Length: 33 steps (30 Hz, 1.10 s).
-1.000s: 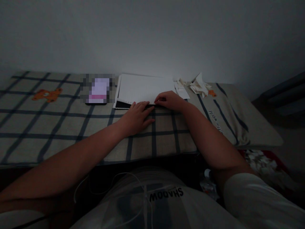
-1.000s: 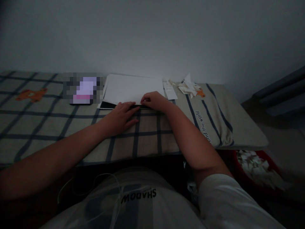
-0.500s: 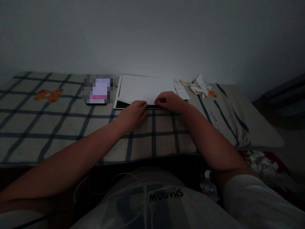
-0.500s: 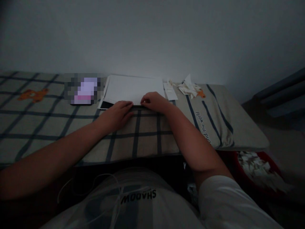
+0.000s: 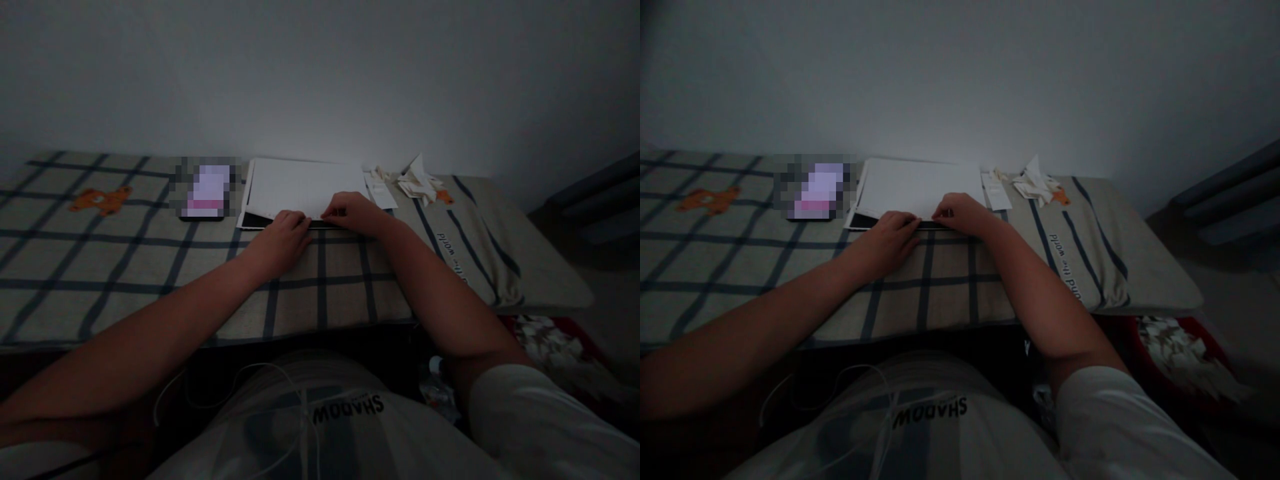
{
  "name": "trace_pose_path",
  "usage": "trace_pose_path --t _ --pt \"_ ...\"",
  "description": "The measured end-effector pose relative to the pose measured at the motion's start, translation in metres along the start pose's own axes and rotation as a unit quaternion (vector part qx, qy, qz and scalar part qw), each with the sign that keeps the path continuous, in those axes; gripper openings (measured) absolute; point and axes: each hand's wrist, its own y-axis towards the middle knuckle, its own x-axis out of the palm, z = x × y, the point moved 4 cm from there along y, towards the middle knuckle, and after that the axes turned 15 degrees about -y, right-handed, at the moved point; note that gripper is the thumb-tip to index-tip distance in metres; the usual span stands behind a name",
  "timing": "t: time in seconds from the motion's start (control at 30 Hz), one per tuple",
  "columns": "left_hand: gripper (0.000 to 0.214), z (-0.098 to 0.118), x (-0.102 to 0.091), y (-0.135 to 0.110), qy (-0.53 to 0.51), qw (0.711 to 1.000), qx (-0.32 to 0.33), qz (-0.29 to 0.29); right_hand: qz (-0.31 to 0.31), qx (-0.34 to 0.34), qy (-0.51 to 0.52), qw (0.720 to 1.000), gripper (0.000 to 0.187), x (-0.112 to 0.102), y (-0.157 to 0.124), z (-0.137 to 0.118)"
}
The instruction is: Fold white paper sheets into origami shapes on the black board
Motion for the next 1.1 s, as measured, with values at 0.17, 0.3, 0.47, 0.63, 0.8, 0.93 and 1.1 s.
trace_pose_path --t 0.17,0.3,0.47,0.63,0.8,0.93,1.1 --pt "0.046 0.003 0.001 -0.001 0.016 1.000 0.007 0.000 0.006 -0.007 -0.008 1.000 0.012 -0.002 0.000 -0.005" --pt "0.052 0.006 0.001 -0.002 0.035 0.999 0.010 -0.002 0.015 -0.025 -0.016 0.999 0.017 -0.004 -0.001 -0.015" --pt "0.056 0.009 0.001 -0.003 0.051 0.999 0.004 -0.017 -0.003 -0.044 -0.043 0.998 0.020 0.001 0.001 -0.021" --pt "0.055 0.010 0.000 -0.008 0.074 0.997 -0.011 0.007 -0.003 -0.054 -0.040 0.998 0.020 0.003 0.003 -0.019" --pt "0.055 0.010 0.001 -0.010 0.059 0.998 -0.031 0.004 -0.005 -0.049 -0.036 0.998 0.019 0.001 0.002 -0.019" --pt "0.056 0.007 0.001 -0.009 0.046 0.998 -0.036 -0.006 -0.008 -0.048 -0.027 0.998 0.019 0.000 0.002 -0.020" --pt "0.059 0.004 0.002 -0.008 0.042 0.998 -0.035 -0.017 -0.008 -0.051 -0.022 0.998 0.019 0.000 0.002 -0.020"
